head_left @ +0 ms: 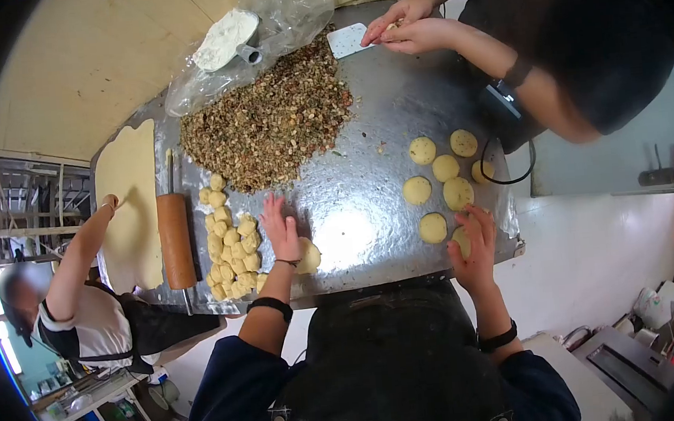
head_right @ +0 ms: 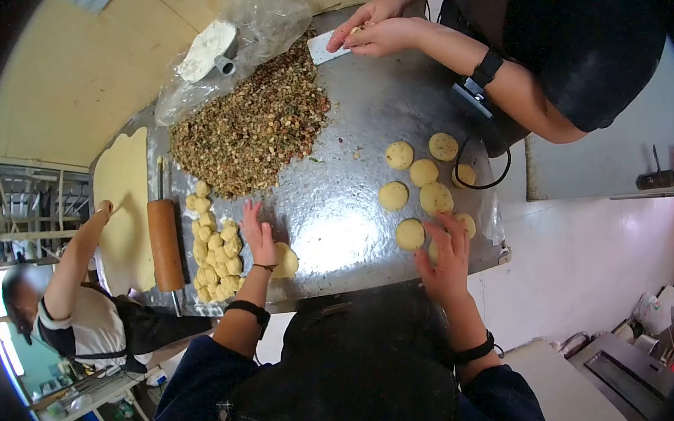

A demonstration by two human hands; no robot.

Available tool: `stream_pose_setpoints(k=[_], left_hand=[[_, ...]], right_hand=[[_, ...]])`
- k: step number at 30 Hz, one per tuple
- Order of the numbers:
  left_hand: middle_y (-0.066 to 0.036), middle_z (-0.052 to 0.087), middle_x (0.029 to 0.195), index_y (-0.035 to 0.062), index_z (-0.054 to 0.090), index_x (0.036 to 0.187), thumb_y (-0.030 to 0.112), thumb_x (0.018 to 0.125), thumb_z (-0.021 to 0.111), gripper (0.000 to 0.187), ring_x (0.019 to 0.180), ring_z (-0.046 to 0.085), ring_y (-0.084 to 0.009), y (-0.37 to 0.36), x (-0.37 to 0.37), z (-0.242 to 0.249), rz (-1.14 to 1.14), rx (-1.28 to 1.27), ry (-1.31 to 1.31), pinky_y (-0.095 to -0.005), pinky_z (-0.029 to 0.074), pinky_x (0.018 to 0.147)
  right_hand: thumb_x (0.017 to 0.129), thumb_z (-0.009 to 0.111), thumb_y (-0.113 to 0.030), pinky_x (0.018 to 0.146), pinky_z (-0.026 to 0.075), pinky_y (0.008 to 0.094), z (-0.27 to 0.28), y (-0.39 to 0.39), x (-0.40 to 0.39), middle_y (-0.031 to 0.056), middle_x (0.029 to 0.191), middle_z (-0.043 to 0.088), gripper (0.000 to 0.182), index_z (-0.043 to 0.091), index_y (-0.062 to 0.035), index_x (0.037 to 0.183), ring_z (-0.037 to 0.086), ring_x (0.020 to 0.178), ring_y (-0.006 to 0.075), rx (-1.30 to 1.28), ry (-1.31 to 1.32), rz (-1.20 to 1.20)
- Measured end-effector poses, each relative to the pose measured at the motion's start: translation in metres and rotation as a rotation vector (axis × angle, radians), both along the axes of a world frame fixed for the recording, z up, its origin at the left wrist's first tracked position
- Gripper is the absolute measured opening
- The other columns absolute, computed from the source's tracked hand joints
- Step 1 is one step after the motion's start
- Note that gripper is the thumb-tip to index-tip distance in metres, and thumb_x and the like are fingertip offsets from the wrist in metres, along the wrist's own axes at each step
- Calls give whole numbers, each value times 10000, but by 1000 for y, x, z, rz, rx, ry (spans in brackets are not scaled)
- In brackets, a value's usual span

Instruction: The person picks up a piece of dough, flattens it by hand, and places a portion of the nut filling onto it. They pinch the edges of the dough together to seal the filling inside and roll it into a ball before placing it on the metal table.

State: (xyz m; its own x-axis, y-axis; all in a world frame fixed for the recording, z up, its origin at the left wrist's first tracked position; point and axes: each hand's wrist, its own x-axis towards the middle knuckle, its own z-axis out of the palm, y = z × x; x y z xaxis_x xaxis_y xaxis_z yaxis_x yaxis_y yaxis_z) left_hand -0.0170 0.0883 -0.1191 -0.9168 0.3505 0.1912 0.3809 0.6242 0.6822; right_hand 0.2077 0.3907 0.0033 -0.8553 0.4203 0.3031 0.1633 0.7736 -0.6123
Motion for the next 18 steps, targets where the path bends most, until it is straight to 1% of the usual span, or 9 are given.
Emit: stream_pose_setpoints(k=[2, 5, 7, 11, 13, 14, 15, 17, 18], left_hand=[[-139, 326, 1417, 69, 432, 1264, 270, 843, 398, 467, 1344, 232, -325, -4, 6, -5, 18, -231, 57, -523, 52, 1098], [-125, 347, 1404, 76, 456, 1234, 262, 836, 412, 441, 1327, 266, -313, 1, 12, 0, -99, -386, 147, -528, 65, 1097], [-122, 380, 1375, 77, 474, 1206, 269, 834, 415, 422, 1306, 299, -306, 2, 15, 5, -74, -395, 180, -515, 102, 1098], [-156, 458, 1272, 43, 490, 1144, 178, 814, 466, 357, 1221, 381, -335, 0, 7, 11, -41, -185, 118, -489, 211, 1068], [-181, 482, 1223, 20, 499, 1115, 101, 791, 497, 335, 1149, 427, -355, -9, 3, 5, 147, 121, 47, -473, 272, 1031], [-199, 507, 1177, 11, 518, 1104, 89, 783, 528, 332, 1085, 464, -373, -17, 10, 9, 122, -1, 84, -441, 350, 970], [-199, 507, 1177, 11, 518, 1104, 89, 783, 528, 332, 1085, 464, -373, -23, 20, 13, 130, -2, 85, -441, 350, 970], [-196, 520, 1141, 18, 544, 1091, 109, 762, 571, 343, 1049, 483, -370, -33, 38, 17, -127, -254, 89, -421, 402, 913], [-196, 520, 1141, 18, 544, 1091, 109, 762, 571, 343, 1049, 483, -370, -35, 45, 22, -120, -248, 92, -421, 402, 913]], right_hand=[[749, 599, -103, 1046, 242, 507, 1, 0, 0, 172, 1251, 440, 406, 523, -50, 1144, 399, 1187, 369, -4, -33, 9], [745, 620, -117, 1025, 259, 537, 3, -1, 3, 159, 1236, 462, 419, 531, -82, 1153, 419, 1172, 373, 7, -55, 9], [743, 623, -118, 1024, 260, 538, 3, -4, 2, 156, 1237, 462, 416, 535, -83, 1148, 421, 1171, 373, 1, -43, 25], [740, 629, -136, 1023, 264, 540, 13, -5, -17, 139, 1234, 470, 396, 549, -87, 1124, 426, 1170, 369, 47, 15, 43], [739, 630, -143, 1015, 274, 538, 15, -4, -26, 132, 1225, 476, 390, 552, -89, 1117, 430, 1163, 369, 54, 68, 63], [737, 630, -149, 1006, 283, 536, 14, -7, -28, 126, 1215, 483, 384, 556, -90, 1109, 433, 1156, 369, 45, 91, 92], [737, 630, -149, 1006, 283, 536, 12, -10, -31, 126, 1215, 483, 384, 556, -90, 1109, 433, 1156, 369, 44, 91, 100], [737, 631, -153, 978, 315, 522, 8, -14, -41, 123, 1181, 501, 371, 561, -93, 1096, 456, 1120, 359, -18, 107, 154], [737, 631, -153, 978, 315, 522, 8, -18, -48, 123, 1181, 501, 371, 561, -93, 1096, 456, 1120, 359, -12, 111, 161]])
